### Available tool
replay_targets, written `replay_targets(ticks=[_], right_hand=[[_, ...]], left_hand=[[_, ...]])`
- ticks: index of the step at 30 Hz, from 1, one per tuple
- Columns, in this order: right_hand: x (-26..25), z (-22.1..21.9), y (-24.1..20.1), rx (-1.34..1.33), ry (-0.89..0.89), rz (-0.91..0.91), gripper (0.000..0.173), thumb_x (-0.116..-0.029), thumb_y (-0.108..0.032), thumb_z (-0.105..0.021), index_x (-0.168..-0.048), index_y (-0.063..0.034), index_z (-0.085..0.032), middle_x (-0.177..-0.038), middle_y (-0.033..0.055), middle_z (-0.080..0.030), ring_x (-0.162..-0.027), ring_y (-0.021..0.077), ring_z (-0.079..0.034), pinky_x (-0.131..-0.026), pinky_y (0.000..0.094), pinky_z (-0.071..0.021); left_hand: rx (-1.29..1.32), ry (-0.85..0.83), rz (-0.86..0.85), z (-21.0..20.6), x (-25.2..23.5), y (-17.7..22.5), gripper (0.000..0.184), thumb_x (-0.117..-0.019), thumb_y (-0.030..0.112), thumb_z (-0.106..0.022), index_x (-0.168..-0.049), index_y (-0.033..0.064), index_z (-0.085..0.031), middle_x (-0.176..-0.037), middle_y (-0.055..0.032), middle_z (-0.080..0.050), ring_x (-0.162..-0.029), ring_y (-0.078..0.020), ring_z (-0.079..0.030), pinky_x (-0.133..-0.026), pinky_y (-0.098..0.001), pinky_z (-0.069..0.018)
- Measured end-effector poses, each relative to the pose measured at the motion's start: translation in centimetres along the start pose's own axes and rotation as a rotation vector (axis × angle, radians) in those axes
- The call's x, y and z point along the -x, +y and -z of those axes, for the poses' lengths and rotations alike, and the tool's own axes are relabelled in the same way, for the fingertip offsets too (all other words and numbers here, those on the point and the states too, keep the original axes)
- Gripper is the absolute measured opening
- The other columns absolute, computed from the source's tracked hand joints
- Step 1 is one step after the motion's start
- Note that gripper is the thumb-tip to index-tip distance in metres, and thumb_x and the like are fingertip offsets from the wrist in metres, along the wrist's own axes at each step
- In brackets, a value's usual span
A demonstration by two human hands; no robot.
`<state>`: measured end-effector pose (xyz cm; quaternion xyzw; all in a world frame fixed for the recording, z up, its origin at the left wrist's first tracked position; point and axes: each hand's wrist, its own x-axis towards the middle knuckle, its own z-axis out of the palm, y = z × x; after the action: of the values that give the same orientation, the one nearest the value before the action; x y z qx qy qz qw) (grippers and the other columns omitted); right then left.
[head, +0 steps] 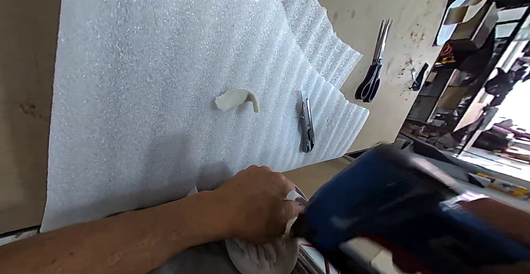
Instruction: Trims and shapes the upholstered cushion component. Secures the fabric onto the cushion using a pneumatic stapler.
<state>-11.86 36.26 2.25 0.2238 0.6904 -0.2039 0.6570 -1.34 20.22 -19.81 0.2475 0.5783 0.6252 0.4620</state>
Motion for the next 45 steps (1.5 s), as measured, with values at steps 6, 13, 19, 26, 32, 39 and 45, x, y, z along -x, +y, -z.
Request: replay_targets(ticks=[6, 13, 19, 26, 32, 39, 45], right_hand=[[-3.3, 5.2, 6.5, 0.180, 0.746, 0.202, 0.020, -0.0922, -0.023, -0.050, -0.099, -0.0103, -0.065, -0.066, 0.0039, -0.063, -0.051, 0.0169, -0.063, -0.045, 0.0378, -0.0540], [-21.0, 6.3, 12.1, 0.517, 1.287, 0.459, 0.074, -0.0895, -0.031, -0.071, -0.153, -0.0060, -0.043, -0.116, 0.0279, -0.068, -0.103, 0.0488, -0.067, -0.083, 0.0676, -0.0524], [-18.9, 1.9, 14.7, 0.128, 1.153, 0.872, 0.069, -0.0974, -0.058, -0.051, -0.146, -0.0088, -0.055, -0.137, 0.0162, -0.060, -0.123, 0.0320, -0.060, -0.096, 0.0556, -0.0521], [-18.0, -12.1, 13.6, -0.389, 0.601, 1.495, 0.057, -0.0918, -0.057, -0.069, -0.129, -0.0132, -0.065, -0.112, -0.0036, -0.069, -0.092, 0.0044, -0.067, -0.076, 0.0238, -0.0600], [-16.3, -14.1, 11.4, -0.414, 1.017, 1.417, 0.014, -0.0958, -0.028, -0.069, -0.091, -0.0150, -0.072, -0.068, -0.0107, -0.062, -0.053, -0.0029, -0.052, -0.046, 0.0155, -0.0452], [-17.5, -13.9, 7.8, -0.089, 1.359, 1.308, 0.023, -0.0968, -0.035, -0.062, -0.090, -0.0160, -0.073, -0.071, -0.0091, -0.064, -0.064, 0.0033, -0.057, -0.063, 0.0291, -0.0481], [-18.3, -12.4, 6.9, -0.140, 1.197, 1.367, 0.017, -0.0944, -0.032, -0.063, -0.089, -0.0187, -0.071, -0.069, -0.0120, -0.061, -0.058, 0.0000, -0.055, -0.050, 0.0238, -0.0476]], left_hand=[[0.335, -0.037, 0.198, 1.4, 0.5, 0.1, 0.035, -0.1052, 0.042, -0.054, -0.102, 0.0117, -0.073, -0.079, 0.0026, -0.064, -0.072, -0.0042, -0.061, -0.068, -0.0282, -0.0514], [-0.443, -0.068, 0.427, -2.3, 2.8, 7.5, 0.074, -0.0792, 0.056, -0.080, -0.133, 0.0098, -0.057, -0.119, -0.0158, -0.065, -0.104, -0.0367, -0.066, -0.081, -0.0579, -0.0540], [-0.374, 0.264, 0.275, 0.0, 5.6, 6.6, 0.040, -0.0728, 0.046, -0.078, -0.107, 0.0261, -0.069, -0.088, 0.0120, -0.071, -0.083, -0.0018, -0.070, -0.070, -0.0320, -0.0614], [-0.058, 0.230, -0.088, 3.2, 10.0, 5.5, 0.038, -0.0816, 0.037, -0.083, -0.113, 0.0227, -0.068, -0.098, 0.0088, -0.073, -0.089, -0.0023, -0.071, -0.077, -0.0216, -0.0617], [0.023, 0.255, -0.153, 2.4, 11.3, 1.7, 0.041, -0.0839, 0.040, -0.082, -0.117, 0.0195, -0.068, -0.102, 0.0041, -0.074, -0.092, -0.0067, -0.072, -0.082, -0.0262, -0.0616], [-0.292, 0.212, 0.020, 5.3, 10.0, 5.5, 0.071, -0.0795, 0.066, -0.074, -0.128, 0.0153, -0.064, -0.105, 0.0033, -0.073, -0.095, -0.0074, -0.071, -0.081, -0.0299, -0.0618], [-0.714, 0.078, 0.175, 5.4, 5.8, 10.3, 0.015, -0.0923, 0.030, -0.075, -0.090, 0.0161, -0.070, -0.068, 0.0053, -0.065, -0.059, -0.0058, -0.062, -0.053, -0.0273, -0.0526]])
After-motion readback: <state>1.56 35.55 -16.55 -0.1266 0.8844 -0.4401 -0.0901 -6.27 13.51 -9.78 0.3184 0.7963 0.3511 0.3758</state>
